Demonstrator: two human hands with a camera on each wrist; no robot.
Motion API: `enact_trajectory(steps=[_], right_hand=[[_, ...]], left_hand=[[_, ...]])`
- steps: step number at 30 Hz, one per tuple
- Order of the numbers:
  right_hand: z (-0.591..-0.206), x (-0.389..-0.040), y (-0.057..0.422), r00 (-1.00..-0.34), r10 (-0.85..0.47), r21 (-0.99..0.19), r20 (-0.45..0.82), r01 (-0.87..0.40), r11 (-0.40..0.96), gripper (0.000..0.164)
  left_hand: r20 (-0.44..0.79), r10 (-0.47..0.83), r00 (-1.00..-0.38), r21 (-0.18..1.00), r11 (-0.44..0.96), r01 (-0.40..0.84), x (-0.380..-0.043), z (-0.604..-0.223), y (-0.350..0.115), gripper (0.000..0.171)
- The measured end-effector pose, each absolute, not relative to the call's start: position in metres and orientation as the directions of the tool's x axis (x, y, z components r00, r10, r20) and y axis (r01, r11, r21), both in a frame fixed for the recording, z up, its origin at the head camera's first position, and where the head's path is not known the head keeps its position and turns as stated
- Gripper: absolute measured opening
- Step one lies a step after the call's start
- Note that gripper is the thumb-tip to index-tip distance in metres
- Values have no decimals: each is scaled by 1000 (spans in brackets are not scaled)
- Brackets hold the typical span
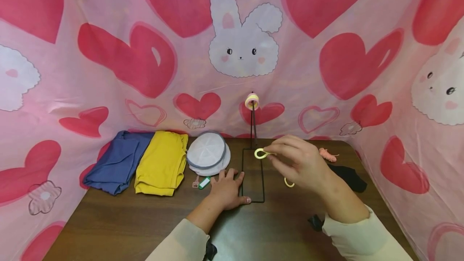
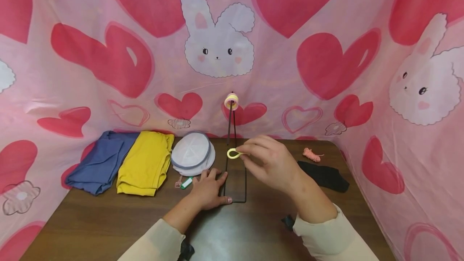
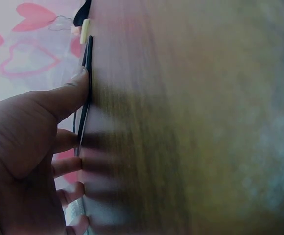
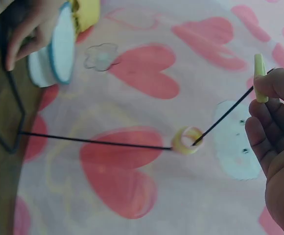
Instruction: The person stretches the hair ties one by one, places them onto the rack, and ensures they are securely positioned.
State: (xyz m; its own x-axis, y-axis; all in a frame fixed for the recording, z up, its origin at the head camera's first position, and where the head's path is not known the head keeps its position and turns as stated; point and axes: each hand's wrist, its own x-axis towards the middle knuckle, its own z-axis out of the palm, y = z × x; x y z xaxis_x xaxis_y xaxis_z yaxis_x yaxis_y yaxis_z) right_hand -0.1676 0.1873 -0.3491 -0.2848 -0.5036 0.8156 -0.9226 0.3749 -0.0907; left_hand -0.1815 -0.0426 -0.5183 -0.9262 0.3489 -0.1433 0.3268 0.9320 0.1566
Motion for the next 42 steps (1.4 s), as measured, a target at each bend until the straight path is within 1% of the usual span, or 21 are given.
enact_trajectory(steps=[4, 7, 21, 24, 26, 29, 30, 31, 33, 35, 39, 42], right_hand=[[-337, -163, 182, -245, -515, -60, 822, -935, 348, 24], [-331, -160, 180, -231, -519, -46, 823, -938, 345, 23], [-323, -164, 178, -257, -496, -35, 829, -910, 413, 29], [-325, -168, 178, -273, -494, -46, 825, -905, 424, 30], [-327, -172, 179, -287, -491, -59, 823, -902, 428, 28], [-330, -178, 180, -299, -485, -67, 822, -897, 438, 16], [-331, -180, 181, -300, -483, -64, 822, -893, 446, 14], [-332, -182, 181, -306, -482, -67, 821, -890, 452, 16], [-334, -187, 181, -321, -478, -72, 817, -881, 468, 24], [-336, -192, 180, -351, -474, -91, 808, -869, 487, 27], [-338, -200, 178, -416, -457, -149, 786, -845, 513, 26], [-339, -208, 176, -444, -429, -177, 787, -828, 532, 23]], left_hand=[[-144, 348, -926, 158, 932, 326, -181, -518, -42, 95], [-145, 348, -926, 155, 932, 326, -181, -517, -42, 95], [-135, 352, -926, 155, 931, 331, -182, -517, -43, 95], [-136, 351, -926, 156, 931, 330, -181, -518, -43, 95], [-138, 350, -926, 158, 931, 329, -181, -518, -43, 95], [-138, 353, -925, 158, 930, 331, -181, -519, -43, 96], [-138, 354, -925, 158, 930, 332, -181, -519, -43, 96], [-137, 355, -925, 158, 930, 333, -181, -519, -43, 96], [-138, 355, -925, 158, 930, 333, -181, -519, -43, 95], [-139, 354, -925, 160, 930, 332, -181, -518, -44, 95], [-143, 353, -924, 166, 929, 330, -181, -517, -43, 95], [-144, 354, -924, 163, 929, 331, -181, -516, -43, 94]])
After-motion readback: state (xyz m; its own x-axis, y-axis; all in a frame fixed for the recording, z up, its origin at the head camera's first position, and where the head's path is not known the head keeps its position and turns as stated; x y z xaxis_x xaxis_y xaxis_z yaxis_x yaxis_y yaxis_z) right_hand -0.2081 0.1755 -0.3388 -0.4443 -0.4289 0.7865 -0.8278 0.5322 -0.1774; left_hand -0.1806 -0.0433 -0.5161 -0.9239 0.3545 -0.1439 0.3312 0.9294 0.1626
